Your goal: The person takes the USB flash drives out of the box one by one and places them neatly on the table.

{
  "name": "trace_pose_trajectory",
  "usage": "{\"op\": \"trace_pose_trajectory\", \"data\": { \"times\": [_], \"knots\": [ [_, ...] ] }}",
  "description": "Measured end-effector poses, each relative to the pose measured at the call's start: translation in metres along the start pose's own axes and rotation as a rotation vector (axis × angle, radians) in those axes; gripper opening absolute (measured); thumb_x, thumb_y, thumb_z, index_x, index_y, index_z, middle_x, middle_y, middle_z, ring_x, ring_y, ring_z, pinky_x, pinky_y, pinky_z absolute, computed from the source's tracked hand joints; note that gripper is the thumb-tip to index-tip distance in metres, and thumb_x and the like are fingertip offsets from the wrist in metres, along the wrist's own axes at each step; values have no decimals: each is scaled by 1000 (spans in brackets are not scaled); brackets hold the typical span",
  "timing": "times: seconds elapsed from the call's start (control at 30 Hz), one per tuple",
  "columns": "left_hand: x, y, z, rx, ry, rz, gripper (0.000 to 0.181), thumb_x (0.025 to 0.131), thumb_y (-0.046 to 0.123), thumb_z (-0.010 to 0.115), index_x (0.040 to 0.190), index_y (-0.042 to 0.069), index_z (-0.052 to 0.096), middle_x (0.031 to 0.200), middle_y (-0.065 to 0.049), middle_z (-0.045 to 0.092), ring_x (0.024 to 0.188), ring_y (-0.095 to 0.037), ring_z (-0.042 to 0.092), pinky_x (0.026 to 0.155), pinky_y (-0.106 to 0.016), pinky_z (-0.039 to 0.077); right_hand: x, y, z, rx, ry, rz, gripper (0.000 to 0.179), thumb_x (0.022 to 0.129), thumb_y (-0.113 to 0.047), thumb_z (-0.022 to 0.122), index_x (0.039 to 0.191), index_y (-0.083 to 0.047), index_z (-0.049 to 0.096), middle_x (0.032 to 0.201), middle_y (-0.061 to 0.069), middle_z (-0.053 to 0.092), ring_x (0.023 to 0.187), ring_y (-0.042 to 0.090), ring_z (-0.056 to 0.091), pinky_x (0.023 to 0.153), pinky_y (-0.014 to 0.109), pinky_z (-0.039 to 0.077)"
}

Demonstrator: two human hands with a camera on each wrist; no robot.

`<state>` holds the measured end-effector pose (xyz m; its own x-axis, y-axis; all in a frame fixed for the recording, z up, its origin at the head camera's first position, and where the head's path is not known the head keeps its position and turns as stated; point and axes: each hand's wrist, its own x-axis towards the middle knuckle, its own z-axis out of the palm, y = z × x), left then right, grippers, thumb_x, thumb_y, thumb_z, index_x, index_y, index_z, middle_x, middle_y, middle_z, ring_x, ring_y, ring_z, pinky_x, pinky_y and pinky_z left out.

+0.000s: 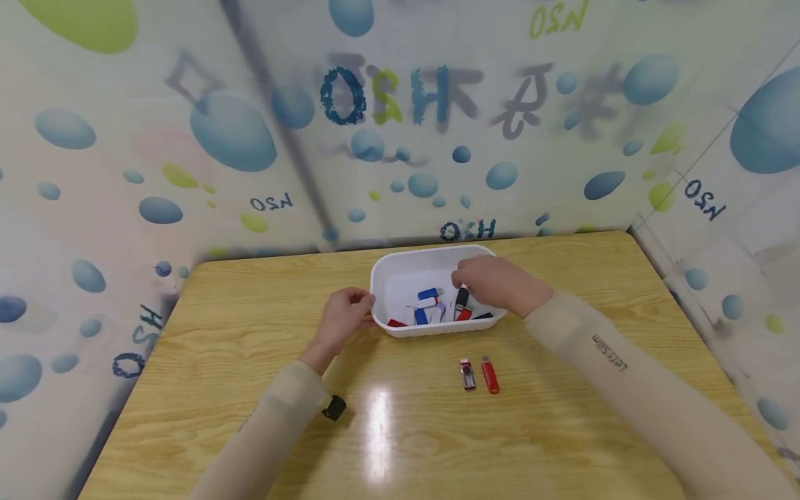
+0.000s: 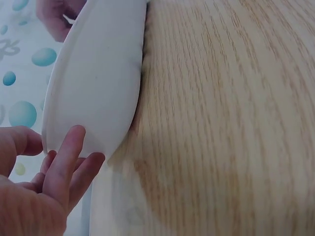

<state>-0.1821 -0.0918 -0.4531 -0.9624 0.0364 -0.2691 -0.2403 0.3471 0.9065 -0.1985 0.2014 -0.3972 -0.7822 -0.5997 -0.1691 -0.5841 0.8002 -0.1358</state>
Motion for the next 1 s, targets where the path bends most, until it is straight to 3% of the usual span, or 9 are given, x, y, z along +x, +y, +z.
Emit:
{"op": "trace_pose_trajectory", "data": {
  "times": [0.1,0.23,0.47,0.67,1.0],
  "knots": [
    [0,0,0,-5,-6,4,26,103,16,61,117,-5,65,115,-17,65,90,-24,70,77,-34,66,3,5,5,-38,-59,-27,27,94,-1,74,119,-11,75,121,9,71,105,26,68,97,46,59],
    [-1,0,-1,-6,-13,5,26,102,15,61,118,-5,65,115,-18,64,90,-24,70,78,-36,66,6,9,9,-84,-64,-72,32,93,0,74,122,-13,74,127,7,70,113,27,67,101,46,57],
    [-1,1,-1,2,-10,10,26,102,14,61,117,-6,65,114,-18,65,88,-25,70,78,-37,66,15,11,14,-172,-74,-171,28,93,-2,76,117,-17,76,121,4,72,103,24,69,95,42,60],
    [-1,2,-1,-4,-19,20,26,103,13,61,118,-7,65,113,-19,64,88,-24,70,79,-37,66,20,13,20,-176,-98,-143,30,92,-4,77,118,-17,74,117,3,72,100,21,69,98,41,59],
    [0,1,-3,9,-20,14,25,103,14,61,117,-6,64,113,-18,64,89,-24,70,77,-34,66,26,13,30,-241,-124,-108,24,87,-15,85,108,-17,72,97,-2,70,78,15,56,83,32,59]
  ]
}}
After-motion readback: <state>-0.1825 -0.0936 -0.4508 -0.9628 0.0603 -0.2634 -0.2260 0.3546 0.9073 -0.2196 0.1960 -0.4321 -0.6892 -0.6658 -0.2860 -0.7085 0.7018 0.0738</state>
